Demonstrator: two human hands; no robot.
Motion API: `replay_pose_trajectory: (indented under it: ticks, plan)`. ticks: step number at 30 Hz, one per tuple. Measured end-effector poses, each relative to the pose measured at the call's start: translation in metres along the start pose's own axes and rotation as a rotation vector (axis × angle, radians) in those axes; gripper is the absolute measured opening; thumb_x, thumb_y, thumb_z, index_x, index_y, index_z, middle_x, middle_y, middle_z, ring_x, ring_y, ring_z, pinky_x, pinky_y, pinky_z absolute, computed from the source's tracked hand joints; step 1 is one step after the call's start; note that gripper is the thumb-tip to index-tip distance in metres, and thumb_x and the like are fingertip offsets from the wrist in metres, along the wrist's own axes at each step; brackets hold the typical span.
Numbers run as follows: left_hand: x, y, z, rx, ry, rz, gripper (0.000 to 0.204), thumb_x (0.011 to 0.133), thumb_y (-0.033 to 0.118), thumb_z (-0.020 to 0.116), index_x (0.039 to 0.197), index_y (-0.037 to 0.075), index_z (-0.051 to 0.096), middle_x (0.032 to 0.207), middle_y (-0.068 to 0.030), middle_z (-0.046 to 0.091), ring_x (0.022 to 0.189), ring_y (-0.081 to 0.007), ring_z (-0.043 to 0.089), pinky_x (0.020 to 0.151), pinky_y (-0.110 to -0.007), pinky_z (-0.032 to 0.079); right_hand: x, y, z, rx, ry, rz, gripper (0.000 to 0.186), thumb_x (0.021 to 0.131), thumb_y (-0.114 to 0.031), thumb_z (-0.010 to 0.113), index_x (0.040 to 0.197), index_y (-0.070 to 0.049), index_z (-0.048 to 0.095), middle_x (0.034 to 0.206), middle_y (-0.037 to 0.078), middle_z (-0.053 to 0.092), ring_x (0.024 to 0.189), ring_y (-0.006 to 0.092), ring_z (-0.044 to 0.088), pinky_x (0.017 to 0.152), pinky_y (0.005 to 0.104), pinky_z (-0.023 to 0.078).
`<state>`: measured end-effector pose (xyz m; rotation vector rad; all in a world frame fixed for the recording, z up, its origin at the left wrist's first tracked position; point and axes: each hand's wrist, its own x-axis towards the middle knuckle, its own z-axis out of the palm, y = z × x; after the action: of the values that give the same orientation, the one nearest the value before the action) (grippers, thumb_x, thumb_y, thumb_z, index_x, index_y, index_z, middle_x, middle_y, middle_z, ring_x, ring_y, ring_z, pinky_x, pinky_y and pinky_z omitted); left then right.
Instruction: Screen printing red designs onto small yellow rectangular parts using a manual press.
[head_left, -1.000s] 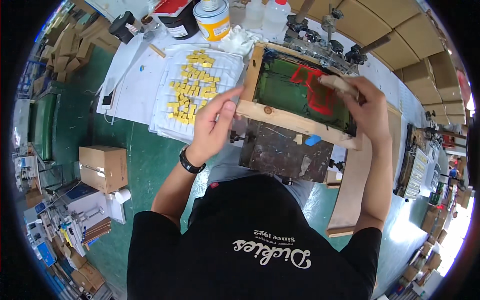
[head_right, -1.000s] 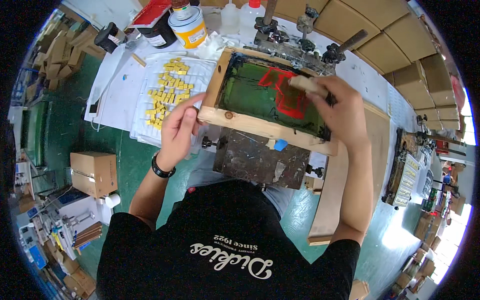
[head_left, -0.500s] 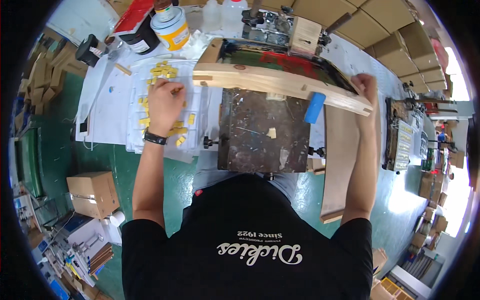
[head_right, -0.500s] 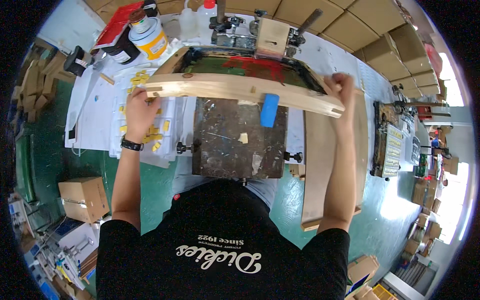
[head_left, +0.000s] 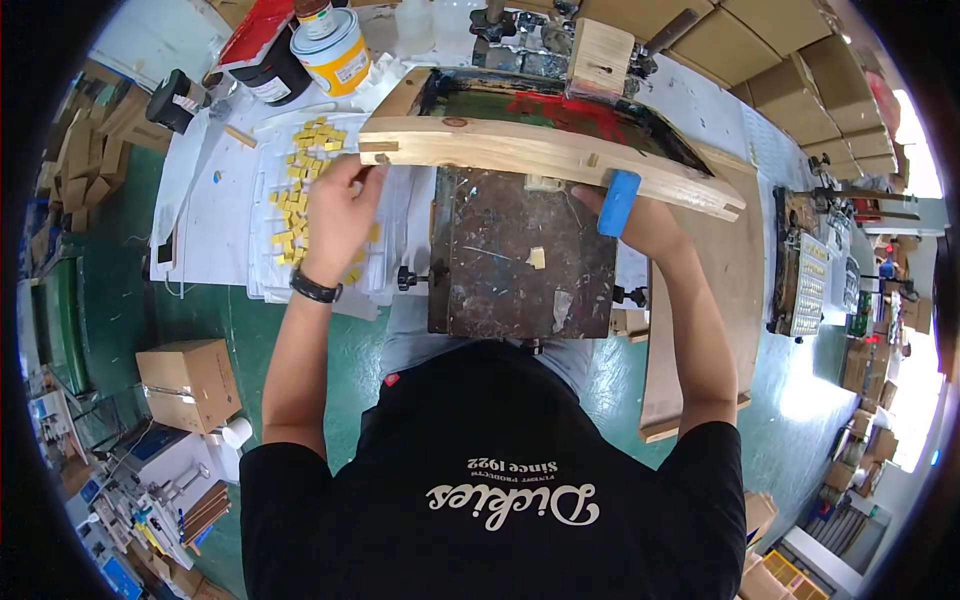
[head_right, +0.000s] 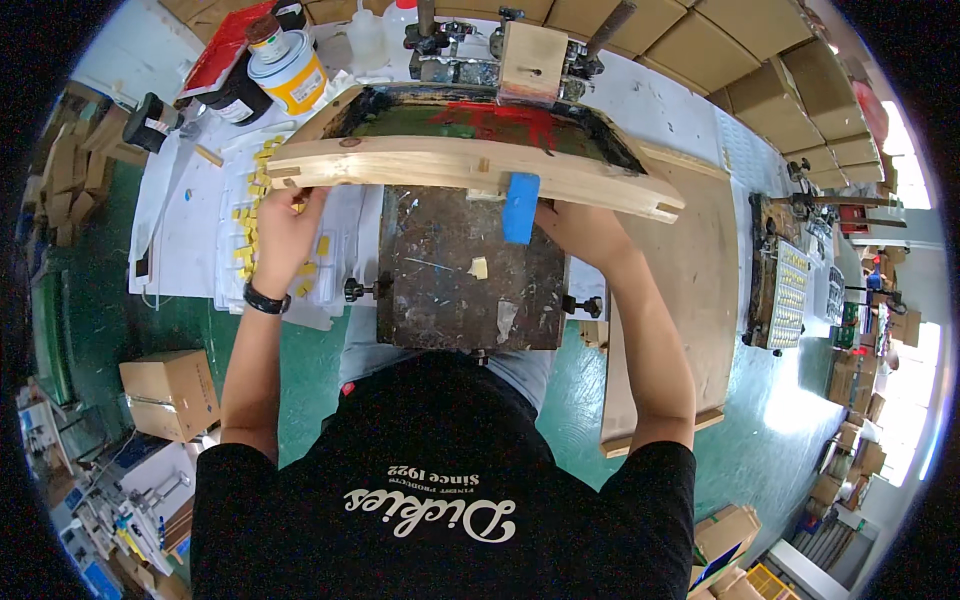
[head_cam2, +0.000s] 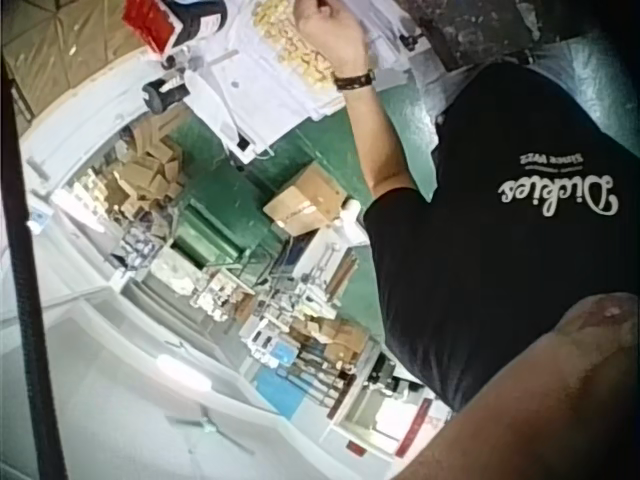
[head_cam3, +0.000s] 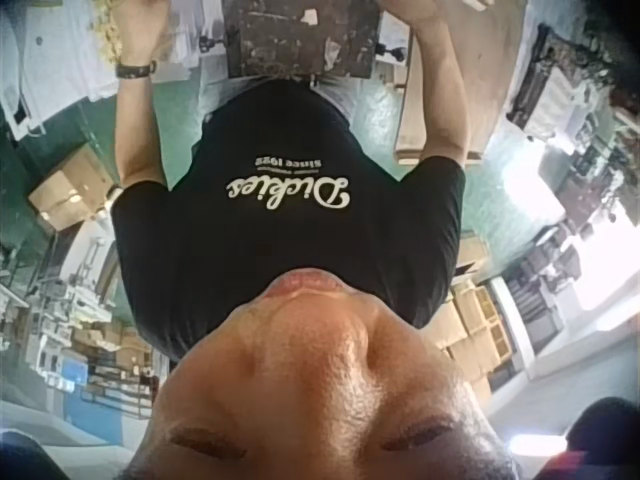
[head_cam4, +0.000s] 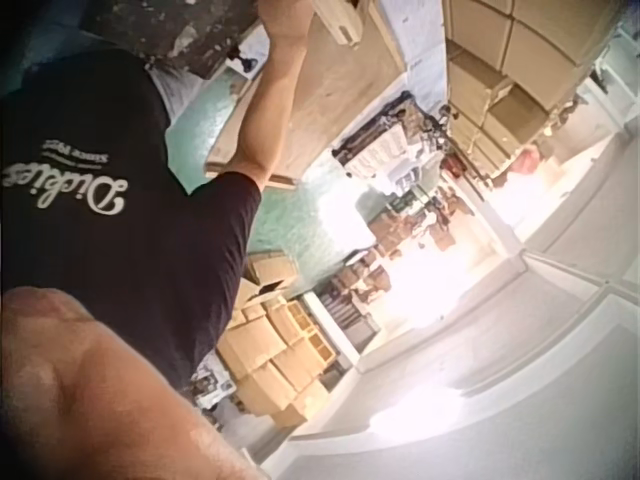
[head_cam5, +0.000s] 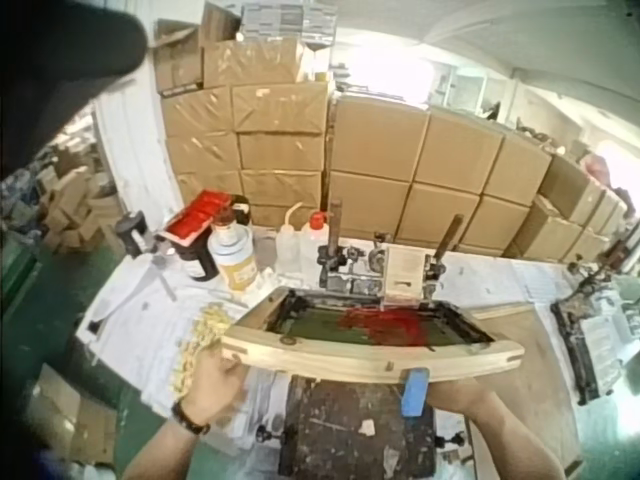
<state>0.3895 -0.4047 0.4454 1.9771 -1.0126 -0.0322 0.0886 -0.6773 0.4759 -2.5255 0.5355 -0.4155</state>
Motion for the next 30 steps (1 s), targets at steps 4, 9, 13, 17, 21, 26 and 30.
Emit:
replay_pose_trajectory:
  ticks: [4, 9, 13, 17, 21, 26, 30]
  plan:
    - [-0.003, 0.022, 0.017, -0.108, -0.101, -0.014, 0.015, 0.093, 0.011, 0.076, 0.104, 0.000, 0.079, 0.092, -0.0139, 0.077, 0.071, -0.0268, 0.064, 0.067, -0.035, 0.052, 0.012, 0.004, 0.001, -0.036, -0.042, -0.015, 0.041, 0.098, -0.026, 0.078, 0.130, -0.002, 0.068, 0.115, 0.015, 0.077, 0.098, 0.0323, 0.073, 0.087, 0.0409, 0.057]
    - [0.002, 0.053, 0.052, -0.128, -0.263, 0.050, 0.021, 0.096, 0.015, 0.074, 0.112, 0.000, 0.076, 0.097, -0.0152, 0.079, 0.075, -0.0306, 0.068, 0.069, -0.039, 0.054, 0.013, -0.001, 0.001, -0.050, 0.012, -0.079, 0.038, 0.099, -0.025, 0.078, 0.127, -0.001, 0.070, 0.115, 0.014, 0.077, 0.098, 0.0320, 0.073, 0.086, 0.0423, 0.057]
    - [0.017, 0.083, 0.096, -0.029, -0.307, 0.278, 0.031, 0.100, 0.020, 0.071, 0.122, -0.002, 0.073, 0.111, -0.0163, 0.079, 0.090, -0.0334, 0.074, 0.076, -0.041, 0.057, -0.004, 0.010, -0.007, -0.103, 0.106, -0.105, 0.035, 0.099, -0.024, 0.076, 0.124, 0.000, 0.071, 0.113, 0.014, 0.077, 0.097, 0.0318, 0.073, 0.084, 0.0427, 0.057]
    - [0.021, 0.077, 0.129, 0.266, -0.396, 0.347, 0.032, 0.101, 0.021, 0.067, 0.124, -0.002, 0.072, 0.110, -0.0153, 0.079, 0.091, -0.0359, 0.074, 0.077, -0.041, 0.057, -0.037, 0.039, -0.018, 0.013, 0.287, 0.130, 0.025, 0.097, -0.013, 0.072, 0.120, -0.004, 0.072, 0.105, 0.014, 0.077, 0.090, 0.0342, 0.072, 0.079, 0.0441, 0.056]
    - [0.018, 0.075, 0.142, 0.252, -0.346, 0.417, 0.034, 0.101, 0.021, 0.067, 0.128, 0.001, 0.070, 0.114, -0.0177, 0.077, 0.094, -0.0366, 0.073, 0.082, -0.043, 0.056, -0.091, 0.126, -0.043, 0.172, 0.440, 0.581, 0.021, 0.097, -0.016, 0.072, 0.113, -0.003, 0.071, 0.096, 0.014, 0.076, 0.083, 0.0343, 0.070, 0.076, 0.0439, 0.055]
    - [0.000, 0.103, 0.119, 0.403, -0.445, 0.433, 0.042, 0.102, 0.024, 0.070, 0.138, 0.003, 0.067, 0.124, -0.0203, 0.072, 0.105, -0.0349, 0.070, 0.092, -0.044, 0.054, -0.125, 0.198, -0.066, -0.069, 0.511, 0.794, 0.021, 0.098, -0.022, 0.071, 0.105, -0.002, 0.069, 0.089, 0.015, 0.075, 0.079, 0.0361, 0.069, 0.074, 0.0442, 0.055]
    - [-0.010, 0.109, 0.107, 0.450, -0.410, 0.528, 0.044, 0.102, 0.025, 0.071, 0.141, 0.004, 0.066, 0.129, -0.0203, 0.068, 0.108, -0.0343, 0.068, 0.095, -0.044, 0.053, -0.118, 0.222, -0.072, -0.187, 0.472, 0.848, 0.024, 0.098, -0.026, 0.070, 0.101, -0.003, 0.068, 0.088, 0.016, 0.075, 0.079, 0.0378, 0.070, 0.075, 0.0451, 0.056]
